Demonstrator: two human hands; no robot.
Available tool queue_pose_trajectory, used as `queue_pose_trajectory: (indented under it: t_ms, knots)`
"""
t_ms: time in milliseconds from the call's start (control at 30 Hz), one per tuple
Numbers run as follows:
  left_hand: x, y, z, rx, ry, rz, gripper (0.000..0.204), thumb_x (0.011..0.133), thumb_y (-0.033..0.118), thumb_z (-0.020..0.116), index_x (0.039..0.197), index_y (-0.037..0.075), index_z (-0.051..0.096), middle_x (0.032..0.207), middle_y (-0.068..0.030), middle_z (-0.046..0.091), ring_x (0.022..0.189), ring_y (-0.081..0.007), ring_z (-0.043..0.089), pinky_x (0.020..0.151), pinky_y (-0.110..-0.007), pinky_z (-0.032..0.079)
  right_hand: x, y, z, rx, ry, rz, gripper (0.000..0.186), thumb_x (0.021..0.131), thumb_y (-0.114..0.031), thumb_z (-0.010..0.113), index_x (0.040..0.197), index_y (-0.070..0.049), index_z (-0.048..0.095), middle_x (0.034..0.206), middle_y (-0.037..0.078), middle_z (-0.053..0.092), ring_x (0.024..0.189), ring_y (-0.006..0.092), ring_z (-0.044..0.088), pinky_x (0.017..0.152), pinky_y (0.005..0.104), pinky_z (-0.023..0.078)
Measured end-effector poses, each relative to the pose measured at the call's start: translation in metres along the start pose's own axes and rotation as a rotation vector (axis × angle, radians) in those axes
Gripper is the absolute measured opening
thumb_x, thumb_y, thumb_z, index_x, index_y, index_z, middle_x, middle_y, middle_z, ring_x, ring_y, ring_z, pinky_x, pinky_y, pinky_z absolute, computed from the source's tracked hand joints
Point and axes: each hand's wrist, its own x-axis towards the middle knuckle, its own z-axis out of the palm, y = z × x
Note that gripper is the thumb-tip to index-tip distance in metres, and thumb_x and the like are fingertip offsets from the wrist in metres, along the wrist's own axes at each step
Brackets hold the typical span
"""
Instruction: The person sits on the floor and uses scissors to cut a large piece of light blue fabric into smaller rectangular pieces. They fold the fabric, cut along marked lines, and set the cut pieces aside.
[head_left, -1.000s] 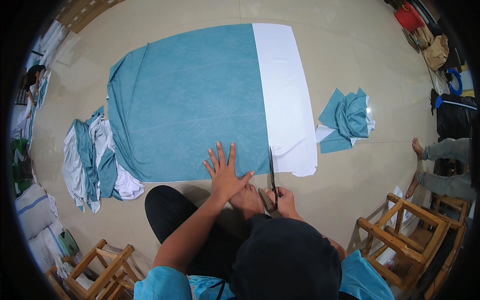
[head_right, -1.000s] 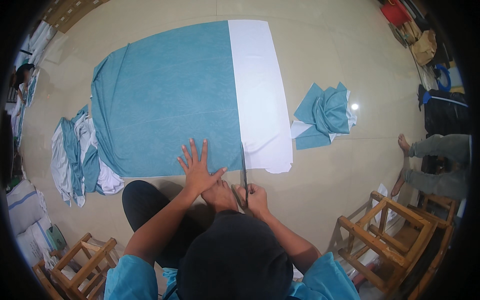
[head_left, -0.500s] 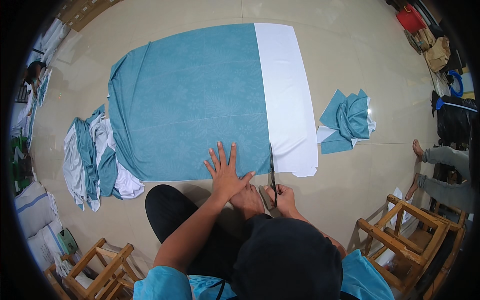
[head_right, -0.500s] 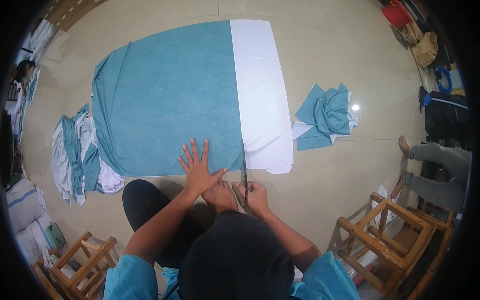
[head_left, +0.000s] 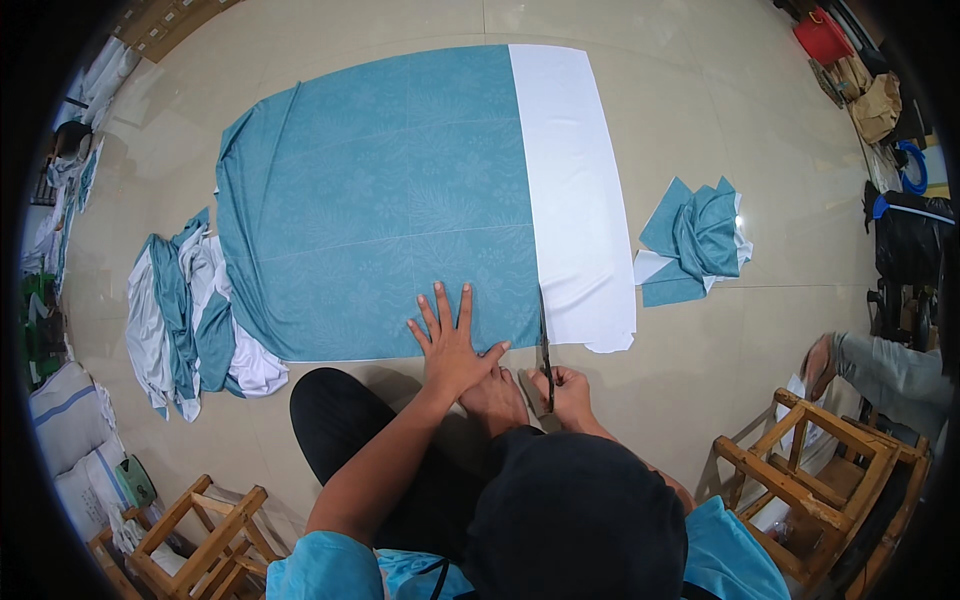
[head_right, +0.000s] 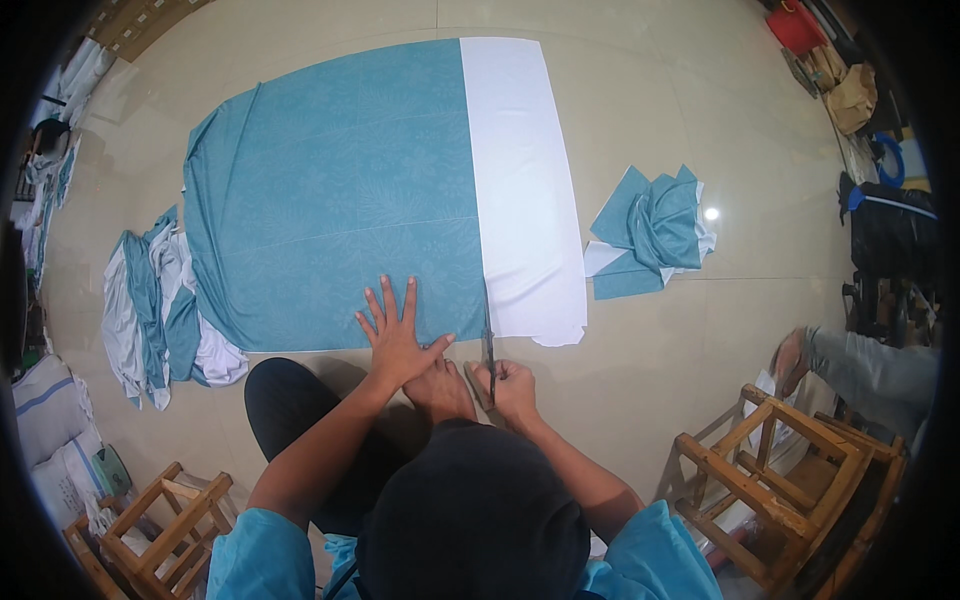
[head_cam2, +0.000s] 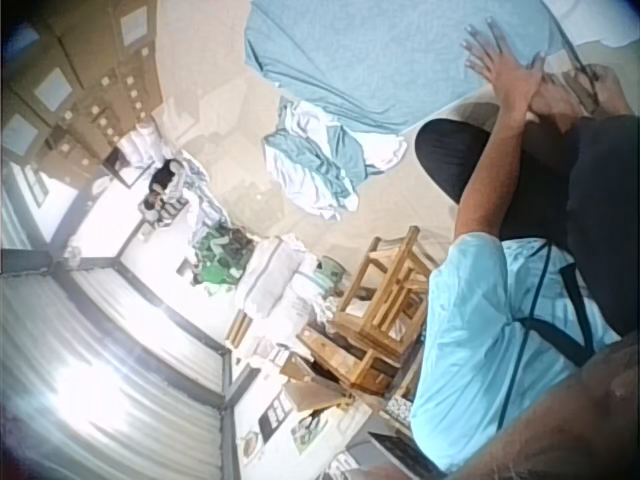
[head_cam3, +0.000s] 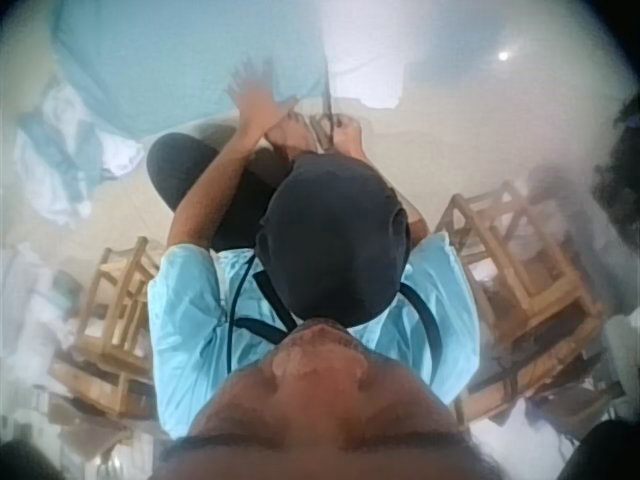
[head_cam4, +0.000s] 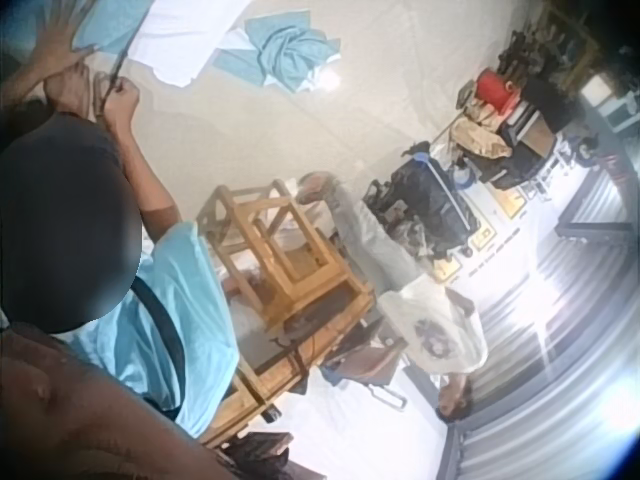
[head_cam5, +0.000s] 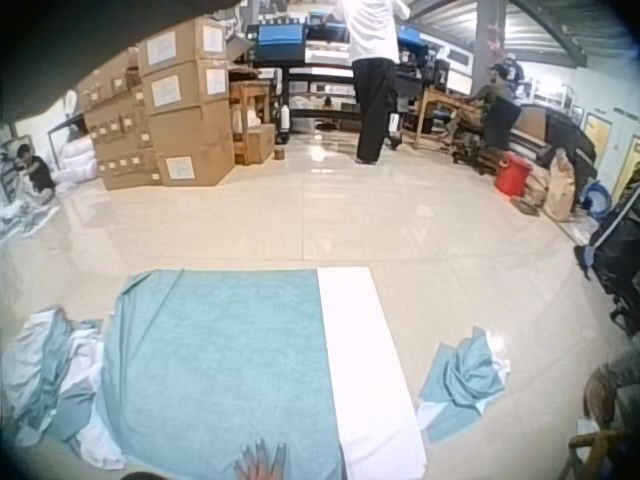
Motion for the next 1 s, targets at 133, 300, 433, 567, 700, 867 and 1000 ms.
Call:
queue_pose_trajectory:
  t_ms: [133, 300, 433, 567, 700, 867, 1000]
  knots:
    - [0.0, -0.001, 0.0, 0.002, 0.005, 0.004, 0.127, 0.087, 0.075, 0.075, 0.179, 0.022, 0.005, 0.181, -0.028, -0.015, 0.162, -0.0571, -0.024, 0.12, -0.083, -0.009, 0.008, -0.008, 0.0, 0.024, -0.009, -0.001, 0.044, 0.093, -0.038, 0.087, 0.075, -0.004, 0.065, 0.063, 0.001, 0.062, 0.054, 0.0092, 0.054, 0.051, 0.0284, 0.041]
    - [0.0, 0.0, -0.001, -0.004, 0.025, 0.013, 0.126, 0.087, 0.075, 0.074, 0.179, 0.022, 0.005, 0.181, -0.0281, -0.014, 0.162, -0.0573, -0.023, 0.12, -0.083, -0.009, 0.016, -0.019, 0.0, 0.026, -0.03, 0.015, 0.043, 0.093, -0.038, 0.087, 0.077, -0.005, 0.064, 0.063, 0.001, 0.061, 0.053, 0.01, 0.054, 0.051, 0.028, 0.041]
    - [-0.001, -0.001, 0.0, -0.011, 0.04, 0.021, 0.127, 0.085, 0.073, 0.077, 0.179, 0.021, 0.007, 0.181, -0.0294, -0.013, 0.162, -0.0593, -0.02, 0.12, -0.083, -0.008, 0.017, -0.024, 0.002, 0.014, -0.03, 0.0, 0.042, 0.093, -0.038, 0.087, 0.078, -0.006, 0.065, 0.063, 0.001, 0.061, 0.054, 0.0087, 0.054, 0.051, 0.0268, 0.041]
    - [-0.002, -0.002, 0.001, -0.011, 0.058, 0.025, 0.128, 0.085, 0.072, 0.077, 0.179, 0.02, 0.008, 0.181, -0.03, -0.012, 0.162, -0.0601, -0.018, 0.12, -0.083, -0.007, 0.018, -0.027, 0.003, 0.016, -0.021, 0.001, 0.042, 0.093, -0.038, 0.087, 0.078, -0.006, 0.065, 0.064, 0.001, 0.061, 0.053, 0.0078, 0.053, 0.05, 0.0264, 0.041]
    - [-0.001, -0.001, 0.001, -0.018, 0.043, 0.024, 0.127, 0.086, 0.072, 0.077, 0.179, 0.021, 0.007, 0.181, -0.0295, -0.013, 0.162, -0.059, -0.02, 0.12, -0.083, -0.008, 0.017, -0.026, 0.004, 0.017, -0.026, -0.002, 0.042, 0.093, -0.037, 0.087, 0.078, -0.006, 0.065, 0.064, 0.0, 0.061, 0.053, 0.0077, 0.053, 0.05, 0.0265, 0.041]
    - [-0.002, 0.0, -0.002, -0.009, 0.029, 0.015, 0.125, 0.087, 0.073, 0.075, 0.179, 0.022, 0.007, 0.181, -0.0286, -0.013, 0.162, -0.0576, -0.022, 0.121, -0.083, -0.009, 0.018, -0.024, 0.003, -0.021, -0.028, -0.026, 0.041, 0.093, -0.036, 0.087, 0.079, -0.005, 0.065, 0.065, 0.0, 0.061, 0.053, 0.0081, 0.054, 0.05, 0.0267, 0.041]
    - [-0.002, 0.001, -0.002, -0.012, 0.018, 0.01, 0.125, 0.087, 0.073, 0.075, 0.179, 0.022, 0.006, 0.181, -0.0283, -0.014, 0.162, -0.0576, -0.022, 0.121, -0.083, -0.009, 0.02, -0.023, 0.003, 0.007, -0.033, 0.004, 0.041, 0.093, -0.038, 0.087, 0.08, -0.004, 0.066, 0.064, 0.001, 0.061, 0.053, 0.0088, 0.054, 0.049, 0.0274, 0.04]
